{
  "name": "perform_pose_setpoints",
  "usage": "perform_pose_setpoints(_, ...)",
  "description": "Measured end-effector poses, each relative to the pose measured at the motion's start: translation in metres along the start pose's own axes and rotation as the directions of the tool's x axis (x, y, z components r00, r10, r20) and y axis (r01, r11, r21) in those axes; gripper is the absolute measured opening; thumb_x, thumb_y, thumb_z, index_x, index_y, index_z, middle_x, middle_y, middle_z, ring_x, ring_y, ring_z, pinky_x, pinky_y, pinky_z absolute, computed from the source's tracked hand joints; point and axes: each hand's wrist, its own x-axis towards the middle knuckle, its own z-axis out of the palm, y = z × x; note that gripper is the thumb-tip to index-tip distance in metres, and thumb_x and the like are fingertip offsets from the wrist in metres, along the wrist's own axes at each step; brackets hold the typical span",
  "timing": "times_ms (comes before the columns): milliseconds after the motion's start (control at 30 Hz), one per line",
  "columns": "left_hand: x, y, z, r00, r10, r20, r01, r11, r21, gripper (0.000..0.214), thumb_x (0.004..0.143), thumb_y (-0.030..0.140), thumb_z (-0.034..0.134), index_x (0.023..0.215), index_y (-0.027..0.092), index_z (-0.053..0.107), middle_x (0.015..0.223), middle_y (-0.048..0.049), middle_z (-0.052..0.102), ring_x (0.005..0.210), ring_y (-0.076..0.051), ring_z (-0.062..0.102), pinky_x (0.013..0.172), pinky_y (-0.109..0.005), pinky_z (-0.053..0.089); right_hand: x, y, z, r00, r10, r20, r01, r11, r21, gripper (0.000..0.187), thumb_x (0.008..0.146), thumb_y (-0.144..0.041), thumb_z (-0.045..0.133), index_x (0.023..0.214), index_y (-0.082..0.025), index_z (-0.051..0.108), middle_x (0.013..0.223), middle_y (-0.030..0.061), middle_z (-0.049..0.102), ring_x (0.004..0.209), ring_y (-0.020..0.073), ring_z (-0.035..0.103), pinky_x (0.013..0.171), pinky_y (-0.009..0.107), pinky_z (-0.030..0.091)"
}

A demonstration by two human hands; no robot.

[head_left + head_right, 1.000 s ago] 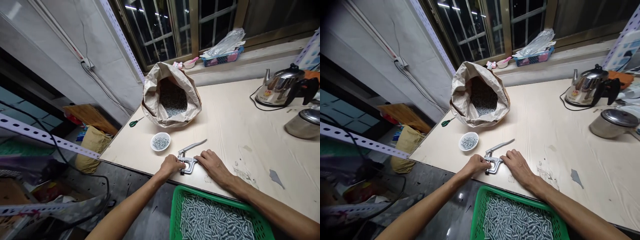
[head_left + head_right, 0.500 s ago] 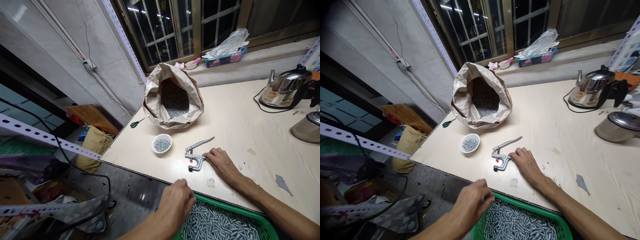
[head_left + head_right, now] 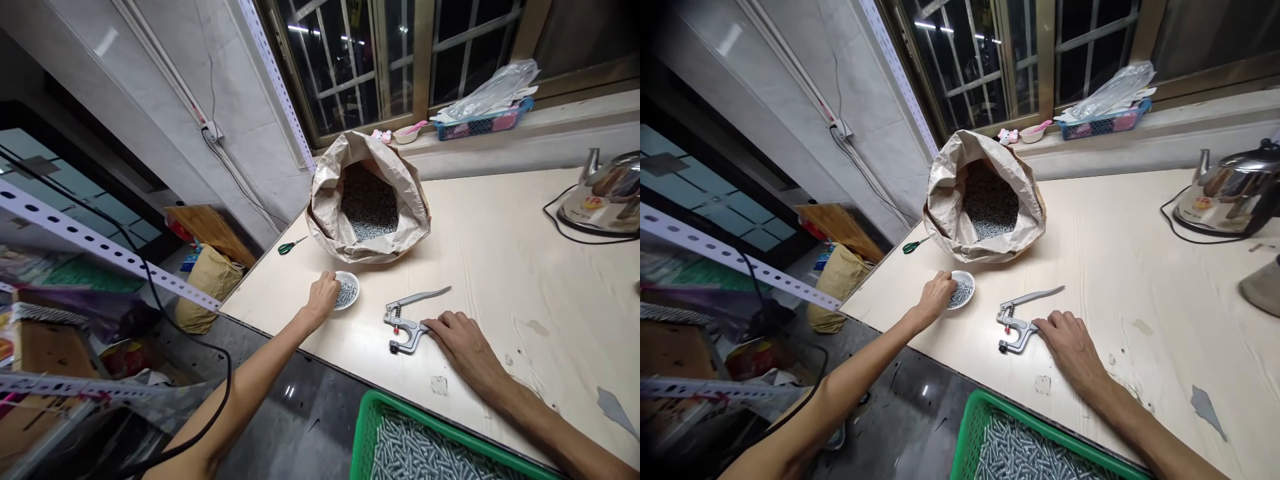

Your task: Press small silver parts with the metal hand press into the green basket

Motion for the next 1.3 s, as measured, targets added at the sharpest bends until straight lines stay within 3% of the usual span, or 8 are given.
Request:
perform_pose_setpoints(367, 0.011, -0.006, -0.005, 0.996, 0.011, 0.084, -0.002, 0.994, -0.105, 0.022, 0.085, 0.011, 0.046, 0.097, 0.012, 0.064, 0.103, -0.0129, 0.061, 0.100, -0.021, 0.058, 0.079, -0.028, 0.045, 0.002, 0.000, 0.003, 1.000, -0.005, -0.003, 0.005, 1.000, -0.012, 0.030, 0.096, -0.024, 0.034, 0.107, -0.022, 0.061, 0.082, 0.0060, 0.053, 0.073, 0.0191, 0.045, 0.065, 0.032, 0.036)
perform_pose_setpoints(667, 0.002, -0.016, 0.003, 0.996, -0.035, -0.079, -0.001, 0.910, -0.416, 0.027, 0.085, 0.013, 0.043, 0.087, 0.011, 0.069, 0.093, -0.0118, 0.066, 0.088, -0.019, 0.061, 0.078, -0.028, 0.044, 0.003, -0.002, 0.001, 1.000, 0.008, -0.003, -0.008, 1.000, -0.002, 0.029, 0.095, -0.024, 0.035, 0.107, -0.023, 0.062, 0.083, 0.0072, 0.054, 0.075, 0.0203, 0.046, 0.066, 0.033, 0.036)
perform_pose_setpoints(767, 0.002, -0.020, 0.001, 0.979, -0.179, -0.097, 0.060, 0.708, -0.704, 0.018, 0.081, 0.015, 0.052, 0.078, 0.014, 0.069, 0.074, -0.0053, 0.066, 0.071, -0.015, 0.061, 0.069, -0.025, 0.045, 0.002, -0.002, 0.000, 1.000, 0.016, 0.004, -0.016, 1.000, 0.004, 0.029, 0.095, -0.025, 0.035, 0.105, -0.023, 0.063, 0.082, 0.0072, 0.055, 0.074, 0.0202, 0.046, 0.065, 0.033, 0.036)
perform_pose_setpoints(867, -0.003, -0.020, -0.006, 0.955, -0.279, 0.101, 0.166, 0.217, -0.962, 0.011, 0.074, 0.023, 0.065, 0.074, 0.012, 0.066, 0.058, 0.0001, 0.059, 0.050, -0.009, 0.052, 0.054, -0.021, 0.044, 0.007, -0.003, -0.009, 0.999, 0.039, -0.001, -0.039, 0.999, 0.029, 0.028, 0.094, -0.031, 0.040, 0.112, -0.023, 0.060, 0.088, 0.0079, 0.057, 0.078, 0.0211, 0.049, 0.069, 0.035, 0.039)
perform_pose_setpoints(933, -0.011, -0.016, -0.012, 0.953, -0.216, 0.214, 0.196, -0.104, -0.975, 0.020, 0.067, 0.026, 0.074, 0.075, 0.010, 0.065, 0.060, -0.0003, 0.060, 0.048, -0.006, 0.049, 0.050, -0.020, 0.044, 0.018, -0.008, -0.021, 0.997, 0.070, -0.045, -0.066, 0.994, 0.086, 0.033, 0.093, -0.034, 0.043, 0.121, -0.022, 0.056, 0.097, 0.0097, 0.059, 0.087, 0.0236, 0.052, 0.075, 0.040, 0.042)
perform_pose_setpoints(1000, -0.020, -0.008, -0.018, 0.959, -0.125, 0.253, 0.207, -0.298, -0.932, 0.028, 0.060, 0.026, 0.081, 0.078, 0.009, 0.066, 0.066, -0.0018, 0.062, 0.051, -0.006, 0.051, 0.050, -0.018, 0.045, 0.038, -0.019, -0.035, 0.990, 0.106, -0.091, -0.082, 0.968, 0.238, 0.035, 0.094, -0.035, 0.043, 0.124, -0.020, 0.054, 0.103, 0.0111, 0.061, 0.094, 0.0251, 0.053, 0.080, 0.043, 0.043)
perform_pose_setpoints(1133, -0.038, 0.017, -0.025, 0.970, 0.005, 0.243, 0.217, -0.469, -0.856, 0.038, 0.053, 0.029, 0.086, 0.082, 0.011, 0.069, 0.067, -0.0007, 0.060, 0.057, -0.006, 0.052, 0.051, -0.017, 0.043, 0.087, -0.054, -0.053, 0.984, 0.177, -0.011, -0.122, 0.720, 0.684, 0.030, 0.093, -0.035, 0.044, 0.113, -0.020, 0.060, 0.102, 0.0095, 0.064, 0.090, 0.0203, 0.059, 0.077, 0.037, 0.047)
perform_pose_setpoints(1300, -0.048, 0.037, -0.027, 0.989, 0.011, 0.145, 0.133, -0.472, -0.872, 0.041, 0.054, 0.036, 0.084, 0.082, 0.011, 0.070, 0.065, 0.0002, 0.059, 0.056, -0.005, 0.050, 0.054, -0.019, 0.042, 0.116, -0.090, -0.040, 0.960, 0.141, 0.242, -0.279, 0.408, 0.869, 0.030, 0.091, -0.039, 0.044, 0.086, -0.018, 0.065, 0.077, 0.0033, 0.065, 0.068, 0.0150, 0.060, 0.063, 0.028, 0.048)
